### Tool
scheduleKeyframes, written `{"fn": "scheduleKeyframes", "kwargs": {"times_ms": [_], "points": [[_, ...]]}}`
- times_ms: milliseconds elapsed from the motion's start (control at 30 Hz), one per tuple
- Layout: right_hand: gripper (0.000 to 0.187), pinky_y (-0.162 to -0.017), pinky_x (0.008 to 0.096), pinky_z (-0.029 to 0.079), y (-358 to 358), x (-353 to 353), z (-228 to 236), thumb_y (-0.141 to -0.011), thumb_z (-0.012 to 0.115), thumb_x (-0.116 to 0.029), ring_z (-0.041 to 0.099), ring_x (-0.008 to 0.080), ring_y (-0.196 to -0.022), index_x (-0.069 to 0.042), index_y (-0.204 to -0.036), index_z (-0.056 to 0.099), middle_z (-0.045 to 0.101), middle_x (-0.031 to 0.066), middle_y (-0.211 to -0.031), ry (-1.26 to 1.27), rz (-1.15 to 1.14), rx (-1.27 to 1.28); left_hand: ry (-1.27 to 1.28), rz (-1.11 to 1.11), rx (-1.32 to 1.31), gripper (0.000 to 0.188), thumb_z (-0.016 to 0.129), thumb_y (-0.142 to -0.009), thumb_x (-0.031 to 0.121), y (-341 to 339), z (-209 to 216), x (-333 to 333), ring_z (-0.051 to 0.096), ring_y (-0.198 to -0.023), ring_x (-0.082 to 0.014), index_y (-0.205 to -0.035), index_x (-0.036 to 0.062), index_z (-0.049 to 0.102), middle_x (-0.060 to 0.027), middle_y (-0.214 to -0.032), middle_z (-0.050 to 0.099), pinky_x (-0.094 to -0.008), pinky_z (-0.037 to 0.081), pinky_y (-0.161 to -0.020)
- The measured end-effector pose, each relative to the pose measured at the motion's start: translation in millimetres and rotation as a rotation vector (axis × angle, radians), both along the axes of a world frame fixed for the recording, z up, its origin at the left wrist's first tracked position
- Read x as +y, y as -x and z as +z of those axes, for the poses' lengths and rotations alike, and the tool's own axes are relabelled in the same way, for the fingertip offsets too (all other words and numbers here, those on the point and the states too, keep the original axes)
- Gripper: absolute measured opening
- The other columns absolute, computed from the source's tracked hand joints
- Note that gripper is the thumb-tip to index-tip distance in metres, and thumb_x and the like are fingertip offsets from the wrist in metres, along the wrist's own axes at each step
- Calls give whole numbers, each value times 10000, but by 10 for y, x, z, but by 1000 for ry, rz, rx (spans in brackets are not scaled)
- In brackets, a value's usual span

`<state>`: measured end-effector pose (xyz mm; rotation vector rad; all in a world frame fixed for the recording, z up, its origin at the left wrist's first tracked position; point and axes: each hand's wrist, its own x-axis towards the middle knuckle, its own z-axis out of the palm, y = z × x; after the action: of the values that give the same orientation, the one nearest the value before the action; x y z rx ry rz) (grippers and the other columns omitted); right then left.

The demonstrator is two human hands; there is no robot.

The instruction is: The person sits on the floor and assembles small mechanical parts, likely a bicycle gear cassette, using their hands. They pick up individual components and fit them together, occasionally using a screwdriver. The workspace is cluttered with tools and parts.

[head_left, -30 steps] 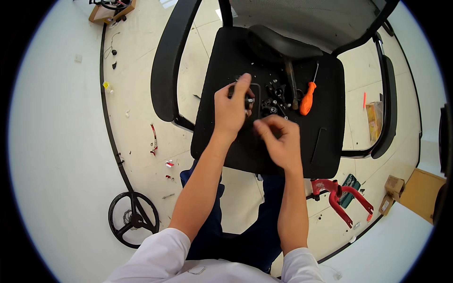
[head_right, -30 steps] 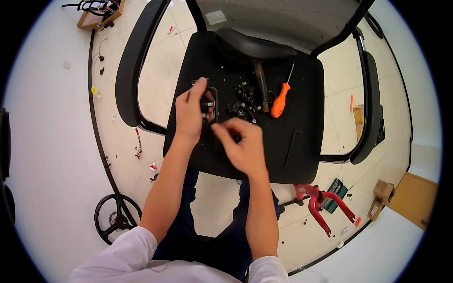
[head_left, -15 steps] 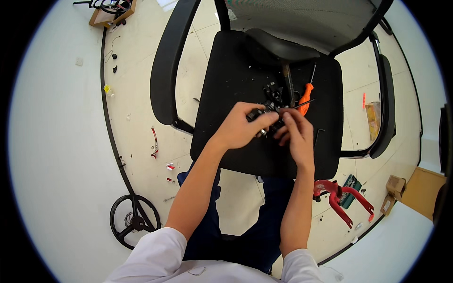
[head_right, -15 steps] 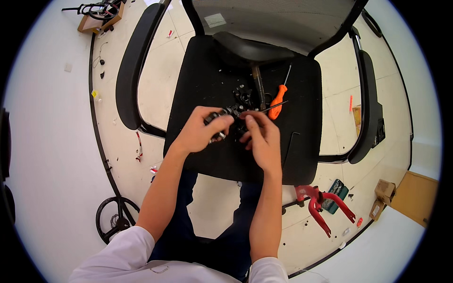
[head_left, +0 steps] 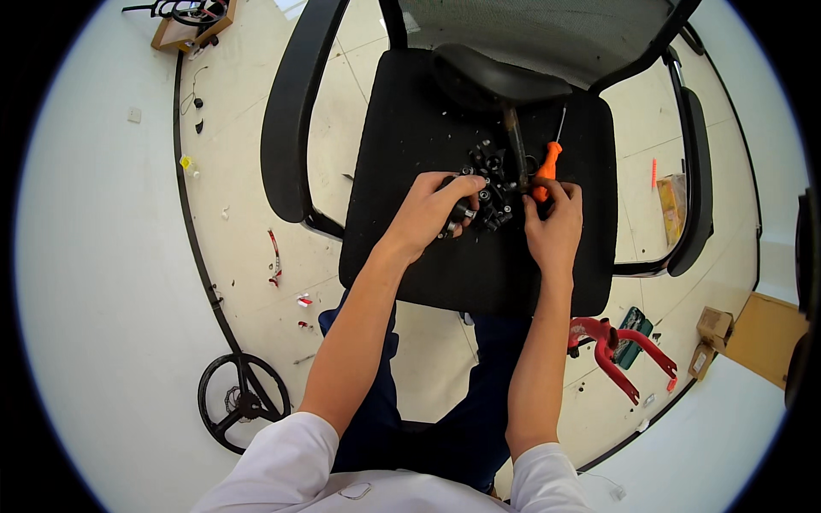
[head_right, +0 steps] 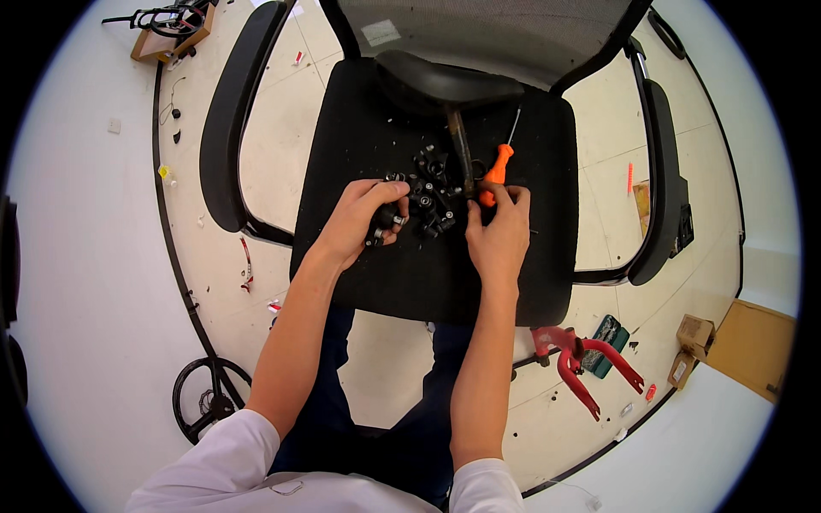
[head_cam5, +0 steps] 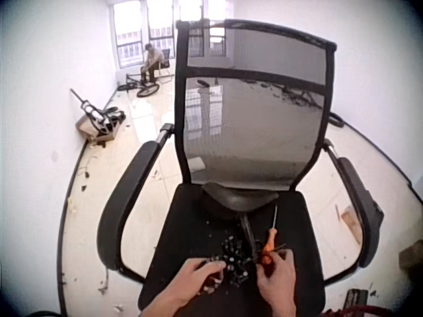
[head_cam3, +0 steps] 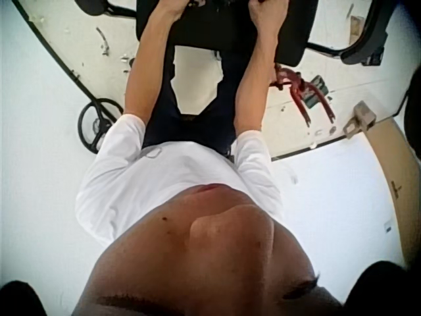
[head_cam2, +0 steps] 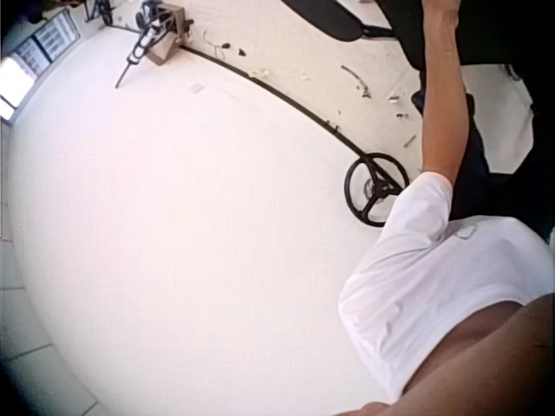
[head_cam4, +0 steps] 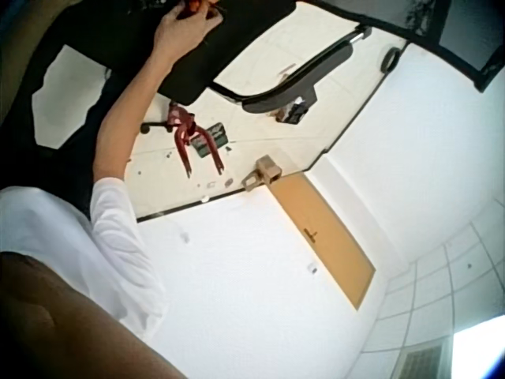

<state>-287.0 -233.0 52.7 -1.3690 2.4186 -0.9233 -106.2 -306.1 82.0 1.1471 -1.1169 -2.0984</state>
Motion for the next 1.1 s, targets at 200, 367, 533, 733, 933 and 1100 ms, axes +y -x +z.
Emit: {"fn": "scheduleKeyframes", "kwargs": {"times_ms": [200, 367, 533, 733, 933, 1100], "points": [[183, -606, 294, 465, -30, -18, 87, -791, 735, -129, 585, 169, -632, -20, -922, 670, 602, 66, -844, 66, -33, -49, -156, 44, 193, 372, 558, -902, 347, -76, 32, -3, 478, -490, -107, -751, 9, 596, -70, -622, 537, -224, 338, -432], [159, -538, 214, 410, -201, 1, 180, -832, 741, -113, 567, 80, -568, 18, -868, 659, 647, 37, -698, 188, 118, -757, -167, 18, 164, 400, 531, -910, 374, -83, 59, -29, 410, -423, -97, -719, 24, 564, -57, -569, 507, -225, 291, -402], [183, -517, 194, 383, -306, -19, 288, -957, 578, -170, 540, 74, -565, 11, -960, 608, 615, 19, -688, 342, 300, -1206, -234, 47, 148, 446, 528, -930, 432, -39, 81, -25, 397, -401, -89, -697, 52, 536, -38, -557, 496, -220, 271, -374], [225, -551, 216, 384, -221, -30, 301, -980, 515, -187, 464, 78, -556, 18, -1030, 596, 528, -1, -699, 224, 262, -1479, -273, 99, 135, 498, 537, -934, 508, 19, 68, -16, 419, -406, -89, -698, 69, 536, -26, -553, 487, -221, 274, -366], [186, -637, 225, 408, -443, -53, 323, -944, 533, -143, 520, 88, -696, 9, -1017, 611, 608, 36, -793, 209, 243, -633, -318, 132, 121, 497, 524, -933, 501, 70, 137, -2, 413, -409, -84, -690, 68, 540, -21, -540, 476, -222, 274, -359], [175, -648, 228, 408, -400, -48, 309, -934, 576, -144, 518, 95, -709, 7, -1008, 622, 612, 48, -802, 268, 198, -718, -374, 99, 96, 517, 506, -935, 506, 74, 122, -4, 377, -376, -81, -686, 55, 546, -28, -521, 464, -211, 263, -340]]}}
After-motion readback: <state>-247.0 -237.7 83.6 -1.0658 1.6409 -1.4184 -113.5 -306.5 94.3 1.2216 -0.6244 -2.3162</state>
